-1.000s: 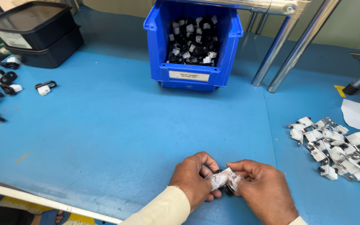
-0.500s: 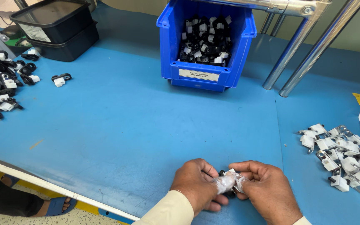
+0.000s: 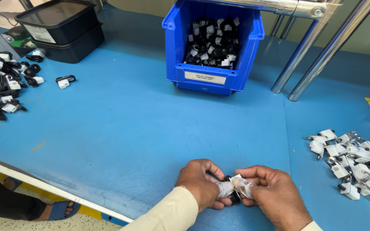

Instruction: The person picks small black plastic bracket parts from the workbench, inserts each into a small white plastic sleeve, presses the parts together by hand, and places the assembled units onto a pile on the right side of the bench, repeating the cycle.

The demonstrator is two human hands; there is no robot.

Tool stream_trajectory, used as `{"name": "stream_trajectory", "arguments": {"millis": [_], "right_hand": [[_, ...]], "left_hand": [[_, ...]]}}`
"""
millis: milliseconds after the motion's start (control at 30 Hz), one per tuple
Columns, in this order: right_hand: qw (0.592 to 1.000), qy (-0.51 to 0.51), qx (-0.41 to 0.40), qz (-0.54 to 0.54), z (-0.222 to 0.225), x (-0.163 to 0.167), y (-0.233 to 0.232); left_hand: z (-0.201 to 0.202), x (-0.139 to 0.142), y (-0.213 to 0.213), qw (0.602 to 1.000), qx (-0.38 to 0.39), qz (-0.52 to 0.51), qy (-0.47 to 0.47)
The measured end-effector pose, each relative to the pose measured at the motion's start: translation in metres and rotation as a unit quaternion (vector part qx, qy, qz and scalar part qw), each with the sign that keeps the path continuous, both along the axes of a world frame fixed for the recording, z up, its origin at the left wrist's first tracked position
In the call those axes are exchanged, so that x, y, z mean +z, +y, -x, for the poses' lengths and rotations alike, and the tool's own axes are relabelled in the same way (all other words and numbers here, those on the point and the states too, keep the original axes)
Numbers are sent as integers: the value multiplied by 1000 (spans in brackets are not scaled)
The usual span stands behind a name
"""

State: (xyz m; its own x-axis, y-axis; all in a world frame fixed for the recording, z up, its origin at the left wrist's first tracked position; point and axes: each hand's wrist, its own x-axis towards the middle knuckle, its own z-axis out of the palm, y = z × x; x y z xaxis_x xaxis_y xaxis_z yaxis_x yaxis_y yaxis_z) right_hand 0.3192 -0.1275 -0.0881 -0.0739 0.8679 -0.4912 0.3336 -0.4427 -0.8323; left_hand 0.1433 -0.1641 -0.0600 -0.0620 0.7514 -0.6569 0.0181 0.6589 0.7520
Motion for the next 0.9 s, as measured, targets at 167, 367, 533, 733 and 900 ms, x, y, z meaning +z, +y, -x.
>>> {"name": "stream_trajectory", "arguments": {"millis": [167, 367, 533, 733, 900], "right_hand": [[999, 24, 3, -27, 5, -1, -4], [999, -35, -11, -29, 12, 6, -10], [993, -82, 21, -77, 17, 18, -15], [982, -168, 47, -75, 25, 37, -20], [959, -242, 99, -109, 29, 42, -19]], "left_hand": [[-7, 23, -8, 970, -83, -52, 223], [-21, 45, -10, 898, -237, -70, 364], [-21, 38, -13, 904, -209, -74, 365], [-21, 21, -18, 907, -140, -113, 380], [-18, 15, -20, 914, -114, -119, 370]]}}
